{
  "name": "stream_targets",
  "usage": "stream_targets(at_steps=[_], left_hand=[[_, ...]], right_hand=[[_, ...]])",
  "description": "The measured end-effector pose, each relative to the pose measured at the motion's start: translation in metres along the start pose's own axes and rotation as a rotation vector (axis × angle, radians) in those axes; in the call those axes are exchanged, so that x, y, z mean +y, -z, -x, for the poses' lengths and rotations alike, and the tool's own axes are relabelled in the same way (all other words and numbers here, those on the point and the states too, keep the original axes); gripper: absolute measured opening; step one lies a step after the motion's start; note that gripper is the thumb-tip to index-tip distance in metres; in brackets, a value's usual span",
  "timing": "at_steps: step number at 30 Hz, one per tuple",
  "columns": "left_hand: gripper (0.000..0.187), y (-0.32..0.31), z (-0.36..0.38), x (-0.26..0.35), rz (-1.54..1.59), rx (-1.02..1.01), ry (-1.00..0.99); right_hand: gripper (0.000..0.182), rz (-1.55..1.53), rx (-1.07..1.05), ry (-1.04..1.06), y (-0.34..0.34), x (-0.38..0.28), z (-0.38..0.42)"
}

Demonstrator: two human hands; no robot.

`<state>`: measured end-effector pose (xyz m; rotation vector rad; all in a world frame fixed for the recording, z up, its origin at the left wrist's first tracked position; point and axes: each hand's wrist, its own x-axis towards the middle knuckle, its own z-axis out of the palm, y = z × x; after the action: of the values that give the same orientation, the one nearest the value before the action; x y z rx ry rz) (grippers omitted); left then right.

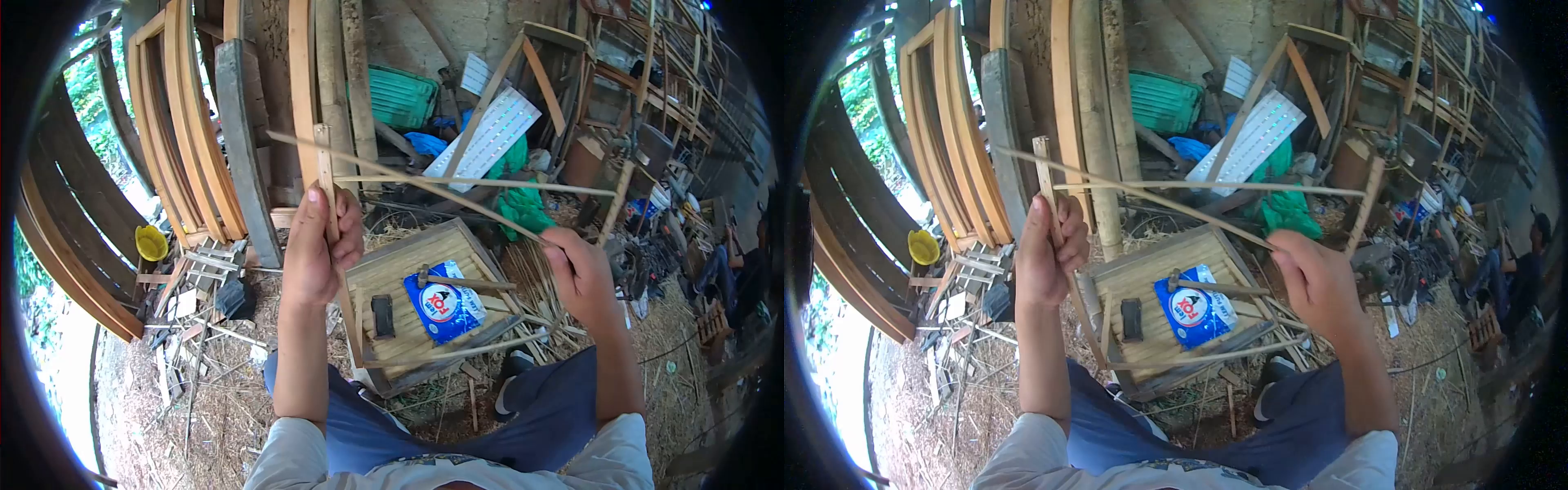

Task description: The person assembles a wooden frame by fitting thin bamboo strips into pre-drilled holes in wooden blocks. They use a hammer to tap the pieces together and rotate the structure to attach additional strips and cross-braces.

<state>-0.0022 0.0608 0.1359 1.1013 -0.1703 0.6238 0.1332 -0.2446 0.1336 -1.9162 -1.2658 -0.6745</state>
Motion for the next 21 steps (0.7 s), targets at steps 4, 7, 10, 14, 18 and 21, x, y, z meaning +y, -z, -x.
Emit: stream_targets(at_steps=[4, 7, 10, 14, 18, 21], left_hand=[[0.039, 0.01, 0.002, -0.011, -0.143, 0.111, -0.039], [0.039, 0.017, 0.001, -0.02, -0.163, 0.123, -0.028], [0.041, 0.018, 0.001, -0.022, -0.169, 0.138, -0.049], [0.042, 0.017, 0.002, -0.02, -0.156, 0.18, -0.056], [0.041, 0.017, 0.002, -0.02, -0.158, 0.191, -0.061], [0.041, 0.014, 0.003, -0.02, -0.17, 0.199, -0.065]], right_hand=[[0.008, 0.044, 0.007, -0.04, 0.0, 0.018, 0.009], [0.007, 0.05, 0.019, -0.009, 0.0, 0.033, 0.013], [0.006, 0.051, 0.0, -0.038, 0.003, 0.048, 0.024], [0.006, 0.083, 0.018, -0.014, 0.003, 0.059, 0.036], [0.006, 0.101, -0.001, -0.028, 0.004, 0.064, 0.043], [0.006, 0.097, -0.008, -0.021, 0.004, 0.061, 0.043]])
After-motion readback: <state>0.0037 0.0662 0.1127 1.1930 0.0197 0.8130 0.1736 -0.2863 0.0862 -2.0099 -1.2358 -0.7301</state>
